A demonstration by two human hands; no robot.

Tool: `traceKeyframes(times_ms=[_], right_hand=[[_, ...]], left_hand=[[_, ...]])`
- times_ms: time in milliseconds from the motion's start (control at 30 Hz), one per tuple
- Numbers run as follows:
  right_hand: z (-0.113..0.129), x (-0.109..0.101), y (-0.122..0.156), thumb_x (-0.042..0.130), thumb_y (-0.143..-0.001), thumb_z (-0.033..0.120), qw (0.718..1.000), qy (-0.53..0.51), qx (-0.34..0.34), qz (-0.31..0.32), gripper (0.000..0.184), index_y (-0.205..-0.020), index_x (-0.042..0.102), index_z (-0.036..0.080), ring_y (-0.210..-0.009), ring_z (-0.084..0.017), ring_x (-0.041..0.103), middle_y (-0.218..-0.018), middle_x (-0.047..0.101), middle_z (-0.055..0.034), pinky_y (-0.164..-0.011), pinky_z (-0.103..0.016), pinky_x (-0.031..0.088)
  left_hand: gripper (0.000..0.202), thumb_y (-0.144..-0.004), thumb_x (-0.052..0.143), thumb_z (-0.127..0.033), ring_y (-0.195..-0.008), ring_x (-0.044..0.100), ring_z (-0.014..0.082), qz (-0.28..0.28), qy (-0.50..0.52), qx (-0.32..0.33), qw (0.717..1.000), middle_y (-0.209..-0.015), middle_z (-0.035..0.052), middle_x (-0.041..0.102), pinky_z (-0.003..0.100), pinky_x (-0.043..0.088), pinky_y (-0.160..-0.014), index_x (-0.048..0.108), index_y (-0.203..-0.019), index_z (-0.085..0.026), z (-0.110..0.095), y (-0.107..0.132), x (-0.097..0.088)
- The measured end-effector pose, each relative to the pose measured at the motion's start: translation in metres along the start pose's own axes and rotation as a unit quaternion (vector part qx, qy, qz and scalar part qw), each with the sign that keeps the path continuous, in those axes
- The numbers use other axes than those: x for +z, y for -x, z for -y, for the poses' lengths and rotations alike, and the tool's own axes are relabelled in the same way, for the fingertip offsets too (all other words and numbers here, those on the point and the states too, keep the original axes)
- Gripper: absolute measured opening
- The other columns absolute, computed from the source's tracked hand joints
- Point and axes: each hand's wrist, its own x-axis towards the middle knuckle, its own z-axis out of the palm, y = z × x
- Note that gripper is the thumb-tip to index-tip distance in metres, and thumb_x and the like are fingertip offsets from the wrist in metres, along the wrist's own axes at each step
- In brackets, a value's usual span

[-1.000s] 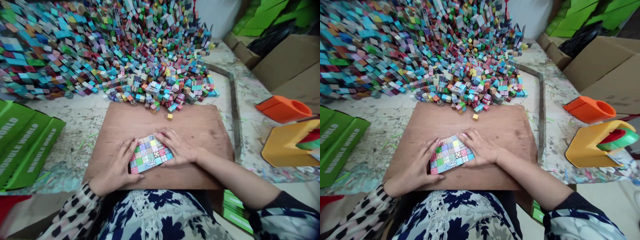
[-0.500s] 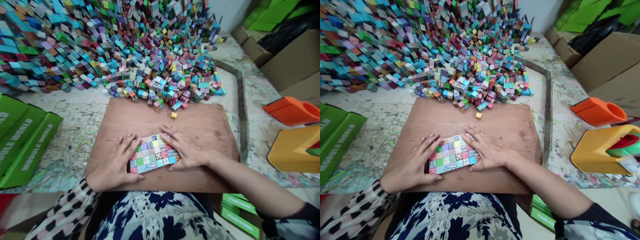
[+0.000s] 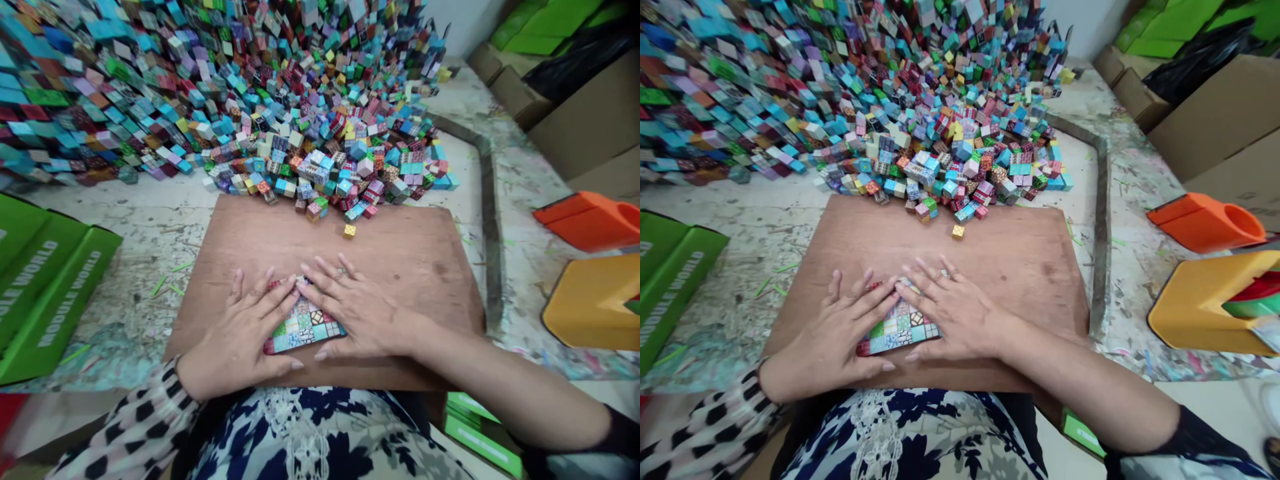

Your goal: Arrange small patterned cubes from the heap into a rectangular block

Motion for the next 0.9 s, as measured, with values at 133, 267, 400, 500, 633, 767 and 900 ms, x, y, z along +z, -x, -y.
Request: traceKeyframes(times_ms=[133,267,400,500,633,767,900], right_hand=[[0.009,0.014,-0.005,0.043,-0.086,0.073,0.999,0.027,0.012,0.022,0.094,-0.155,0.018,0.014,-0.148,-0.034,0.014,-0.159,0.023,-0.0180,-0.120,-0.056,0.011],[0.008,0.012,-0.002,0.044,-0.085,0.075,1.000,0.015,0.010,0.014,0.097,-0.155,0.016,0.015,-0.148,-0.035,0.011,-0.160,0.020,-0.0178,-0.120,-0.057,0.009],[-0.003,-0.001,0.010,0.036,-0.091,0.070,0.991,-0.100,0.048,-0.068,0.079,-0.156,0.016,0.029,-0.149,-0.032,0.009,-0.163,0.014,-0.0078,-0.119,-0.059,0.011],[-0.011,-0.002,0.017,0.022,-0.097,0.063,0.944,-0.245,0.150,-0.163,0.063,-0.152,0.027,0.032,-0.146,-0.027,0.023,-0.159,0.029,-0.0050,-0.118,-0.055,0.022],[-0.013,0.008,0.016,0.024,-0.096,0.066,0.907,-0.327,0.180,-0.193,0.066,-0.147,0.039,0.027,-0.142,-0.025,0.033,-0.152,0.041,-0.0077,-0.119,-0.050,0.023],[-0.010,0.009,0.008,0.025,-0.094,0.070,0.926,-0.298,0.159,-0.168,0.071,-0.148,0.039,0.026,-0.143,-0.025,0.031,-0.153,0.039,-0.0088,-0.119,-0.049,0.022],[-0.011,0.002,0.013,0.028,-0.095,0.066,0.933,-0.262,0.165,-0.181,0.065,-0.145,0.042,0.027,-0.142,-0.027,0.032,-0.152,0.038,-0.0093,-0.117,-0.051,0.025]], left_hand=[[0.078,-0.086,0.045,-0.070,-0.146,0.023,0.0334,-0.002,-0.026,-0.006,1.000,-0.150,0.0059,0.046,0.059,-0.010,-0.117,0.031,-0.151,-0.028,-0.007,-0.004,0.000],[0.085,-0.085,0.046,-0.072,-0.147,0.019,0.0356,-0.006,-0.013,0.005,1.000,-0.155,0.0076,0.039,0.060,-0.007,-0.117,0.023,-0.154,-0.028,-0.004,-0.001,0.001],[0.094,-0.085,0.049,-0.070,-0.147,0.014,0.0401,-0.044,0.031,-0.049,0.997,-0.163,0.0121,0.012,0.064,0.005,-0.117,0.004,-0.156,-0.029,-0.005,0.009,0.002],[0.102,-0.082,0.052,-0.071,-0.147,0.014,0.0418,-0.049,0.058,-0.091,0.993,-0.163,0.0156,0.005,0.064,0.014,-0.116,-0.003,-0.156,-0.028,-0.008,0.013,0.006],[0.104,-0.080,0.055,-0.071,-0.146,0.020,0.0396,-0.034,0.068,-0.103,0.992,-0.162,0.0177,0.011,0.061,0.017,-0.117,-0.001,-0.155,-0.027,-0.006,0.013,0.014],[0.099,-0.083,0.056,-0.067,-0.146,0.021,0.0383,-0.032,0.059,-0.094,0.993,-0.161,0.0174,0.014,0.059,0.017,-0.118,0.002,-0.155,-0.027,-0.002,0.010,0.018],[0.098,-0.081,0.058,-0.066,-0.146,0.020,0.0408,-0.034,0.070,-0.089,0.993,-0.163,0.0169,0.008,0.060,0.019,-0.117,0.006,-0.156,-0.027,-0.001,0.011,0.016]])
